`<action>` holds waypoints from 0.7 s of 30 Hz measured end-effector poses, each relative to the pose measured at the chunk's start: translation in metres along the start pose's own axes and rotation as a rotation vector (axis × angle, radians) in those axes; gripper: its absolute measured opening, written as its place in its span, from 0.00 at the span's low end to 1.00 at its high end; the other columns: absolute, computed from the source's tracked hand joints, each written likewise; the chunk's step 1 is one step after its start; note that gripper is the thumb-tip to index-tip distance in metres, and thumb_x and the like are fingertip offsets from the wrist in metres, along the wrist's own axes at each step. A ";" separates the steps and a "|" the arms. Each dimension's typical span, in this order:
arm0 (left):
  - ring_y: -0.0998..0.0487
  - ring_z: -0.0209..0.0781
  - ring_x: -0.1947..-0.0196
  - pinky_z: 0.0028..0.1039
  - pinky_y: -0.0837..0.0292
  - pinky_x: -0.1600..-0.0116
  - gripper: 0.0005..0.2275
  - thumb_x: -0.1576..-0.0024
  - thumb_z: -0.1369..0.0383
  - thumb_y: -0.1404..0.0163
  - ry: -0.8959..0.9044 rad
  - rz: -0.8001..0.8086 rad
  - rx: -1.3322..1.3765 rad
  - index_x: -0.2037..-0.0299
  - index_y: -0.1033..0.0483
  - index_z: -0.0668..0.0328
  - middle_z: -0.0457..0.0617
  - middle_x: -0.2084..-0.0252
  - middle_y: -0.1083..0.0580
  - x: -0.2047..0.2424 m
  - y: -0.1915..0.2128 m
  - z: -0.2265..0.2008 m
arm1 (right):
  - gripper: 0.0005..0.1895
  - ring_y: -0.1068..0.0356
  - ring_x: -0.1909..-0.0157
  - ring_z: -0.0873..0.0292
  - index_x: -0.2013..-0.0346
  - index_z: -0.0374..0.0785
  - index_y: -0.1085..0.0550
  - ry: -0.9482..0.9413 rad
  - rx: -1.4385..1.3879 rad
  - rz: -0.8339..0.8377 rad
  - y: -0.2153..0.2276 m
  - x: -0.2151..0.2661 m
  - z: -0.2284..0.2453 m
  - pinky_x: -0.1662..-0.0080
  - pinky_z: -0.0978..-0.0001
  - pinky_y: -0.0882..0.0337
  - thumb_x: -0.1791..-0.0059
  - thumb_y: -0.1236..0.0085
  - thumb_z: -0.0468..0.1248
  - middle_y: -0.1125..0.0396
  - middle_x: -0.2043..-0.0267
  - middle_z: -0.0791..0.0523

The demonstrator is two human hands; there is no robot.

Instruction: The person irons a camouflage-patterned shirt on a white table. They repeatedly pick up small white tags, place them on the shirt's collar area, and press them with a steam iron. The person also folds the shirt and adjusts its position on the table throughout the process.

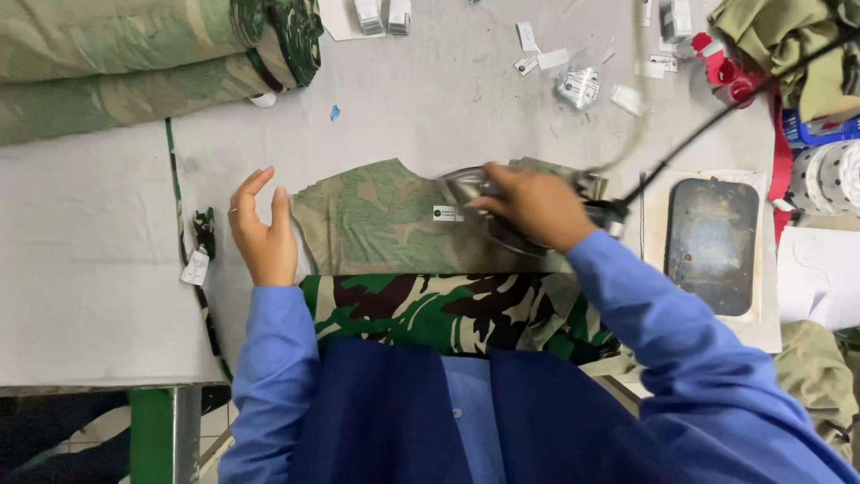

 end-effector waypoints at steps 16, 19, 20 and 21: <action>0.32 0.50 0.45 0.38 0.39 0.39 0.09 0.40 0.70 0.51 0.005 0.057 -0.081 0.49 0.26 0.57 0.51 0.48 0.28 0.031 0.002 -0.026 | 0.51 0.60 0.27 0.35 0.29 0.36 0.69 -0.994 0.297 -0.084 0.012 0.165 -0.164 0.32 0.43 0.59 0.47 0.56 0.63 0.62 0.26 0.37; 0.27 0.52 0.54 0.41 0.35 0.44 0.10 0.40 0.69 0.46 -0.040 0.181 -0.059 0.50 0.24 0.56 0.51 0.54 0.26 0.044 -0.016 -0.055 | 0.27 0.32 0.52 0.43 0.50 0.24 0.29 -0.310 0.417 -0.474 -0.024 0.134 -0.047 0.47 0.59 0.34 0.57 0.31 0.39 0.35 0.58 0.43; 0.24 0.47 0.58 0.36 0.32 0.49 0.10 0.41 0.67 0.46 -0.047 0.313 -0.056 0.50 0.24 0.53 0.48 0.56 0.25 0.054 -0.028 -0.061 | 0.23 0.31 0.54 0.44 0.54 0.30 0.28 -0.005 0.103 -0.238 -0.037 0.124 0.011 0.51 0.56 0.32 0.59 0.32 0.39 0.33 0.60 0.46; 0.22 0.42 0.61 0.32 0.29 0.55 0.10 0.41 0.66 0.46 -0.063 0.444 -0.050 0.50 0.23 0.49 0.44 0.57 0.23 0.061 -0.041 -0.068 | 0.20 0.30 0.56 0.45 0.59 0.36 0.27 0.295 -0.205 -0.010 -0.046 0.120 0.073 0.56 0.55 0.29 0.62 0.34 0.39 0.31 0.63 0.50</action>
Point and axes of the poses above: each hand's wrist, its own x-axis away from the middle knuckle, its own y-axis out of the back of the hand, z = x × y, the point moved 6 cm from there along -x, towards the middle knuckle
